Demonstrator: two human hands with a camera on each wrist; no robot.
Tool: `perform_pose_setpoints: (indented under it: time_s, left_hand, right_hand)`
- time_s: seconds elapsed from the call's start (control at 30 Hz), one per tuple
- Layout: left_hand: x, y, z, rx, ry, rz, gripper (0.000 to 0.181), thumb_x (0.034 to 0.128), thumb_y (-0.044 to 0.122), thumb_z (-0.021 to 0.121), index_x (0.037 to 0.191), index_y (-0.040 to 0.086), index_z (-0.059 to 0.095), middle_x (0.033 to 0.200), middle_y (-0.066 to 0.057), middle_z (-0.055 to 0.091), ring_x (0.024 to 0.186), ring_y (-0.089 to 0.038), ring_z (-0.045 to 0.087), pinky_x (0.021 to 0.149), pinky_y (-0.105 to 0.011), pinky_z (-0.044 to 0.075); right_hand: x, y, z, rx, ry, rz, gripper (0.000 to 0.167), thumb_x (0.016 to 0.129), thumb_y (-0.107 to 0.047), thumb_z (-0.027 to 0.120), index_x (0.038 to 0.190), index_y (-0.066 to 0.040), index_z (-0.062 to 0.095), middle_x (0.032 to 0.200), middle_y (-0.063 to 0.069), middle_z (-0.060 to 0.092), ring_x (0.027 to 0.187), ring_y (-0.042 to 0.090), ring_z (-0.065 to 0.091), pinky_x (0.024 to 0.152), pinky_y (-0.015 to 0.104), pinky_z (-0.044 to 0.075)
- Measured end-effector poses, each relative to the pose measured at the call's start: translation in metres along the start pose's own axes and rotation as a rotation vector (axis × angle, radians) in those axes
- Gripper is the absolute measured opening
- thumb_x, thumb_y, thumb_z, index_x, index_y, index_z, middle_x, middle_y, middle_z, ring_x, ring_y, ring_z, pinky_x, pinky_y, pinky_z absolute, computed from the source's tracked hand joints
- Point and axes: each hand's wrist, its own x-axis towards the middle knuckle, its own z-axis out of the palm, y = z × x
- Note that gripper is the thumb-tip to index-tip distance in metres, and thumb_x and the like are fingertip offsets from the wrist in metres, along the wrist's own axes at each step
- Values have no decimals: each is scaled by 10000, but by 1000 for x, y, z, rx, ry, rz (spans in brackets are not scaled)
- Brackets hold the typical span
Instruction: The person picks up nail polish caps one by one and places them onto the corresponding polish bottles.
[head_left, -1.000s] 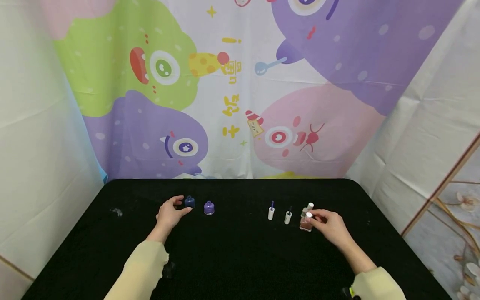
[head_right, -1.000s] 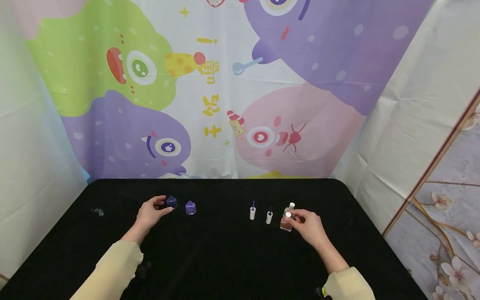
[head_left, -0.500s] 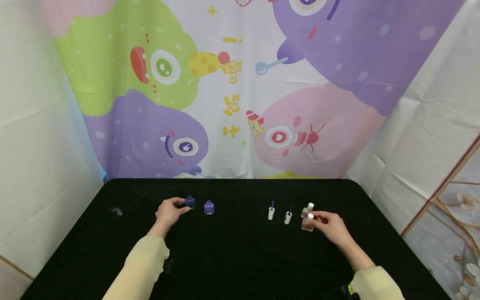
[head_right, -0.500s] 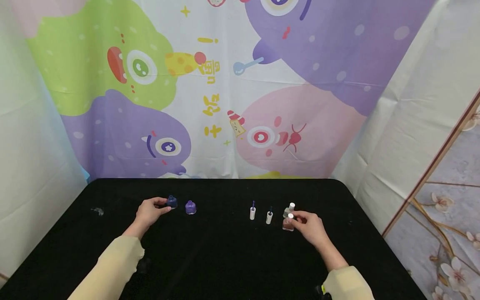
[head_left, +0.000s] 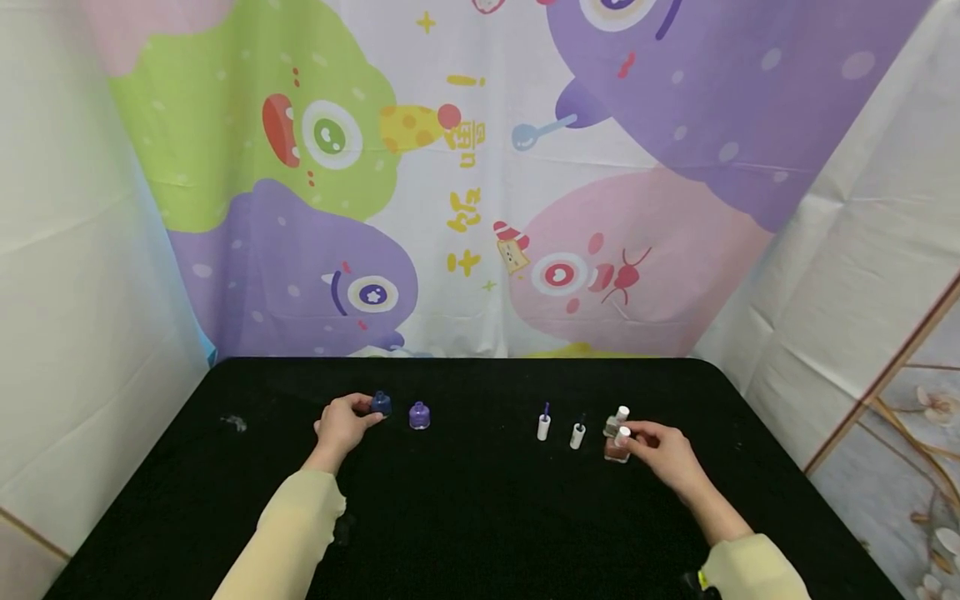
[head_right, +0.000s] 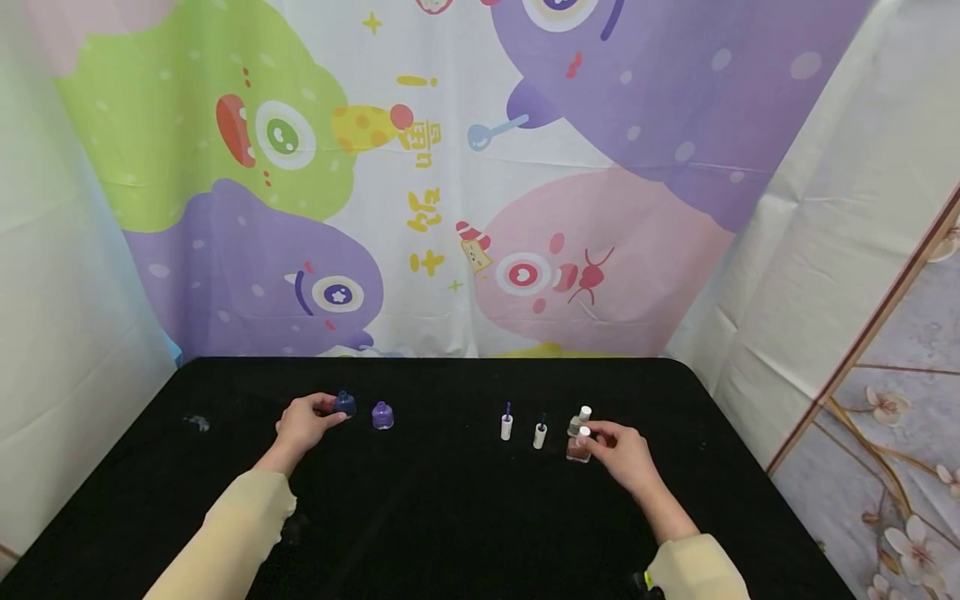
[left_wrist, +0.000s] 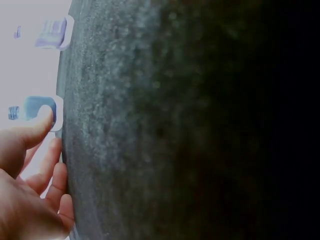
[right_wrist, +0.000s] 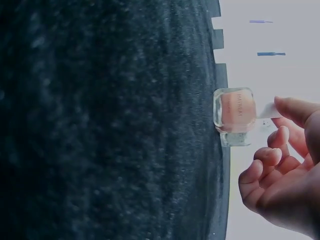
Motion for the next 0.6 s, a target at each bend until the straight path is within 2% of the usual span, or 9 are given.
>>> perform_pose_setpoints:
  time_s: [0.1,0.33,0.6]
  left_hand:
    - [-1,0,0,-1,-1,8,289,866,227,689,1088,47,651,1089,-161,648,1047,-353,526,869,-528,272]
    - [-4,1,-5,-3,-3,20,276,869,255,685,1047,46,654,1038,-147,655,987,-322,545,847,-513,281]
    - [-7,2,-9,-35,37,27,304,886,272,659,1074,35,627,1074,-167,648,1020,-329,540,843,-505,270]
  right_hand:
    - [-1,0,-3,1,12,-17,375,882,-270,648,1190,-59,616,785,38,516,647,141,455,557,258,394]
    - [-7,-10,-9,-31,119,-76,349,893,-280,642,1192,-102,619,801,31,504,629,120,444,543,250,390]
    - [-17,-31,-9,-21,203,-121,305,893,-213,640,1176,-98,624,802,35,520,624,112,457,544,238,395]
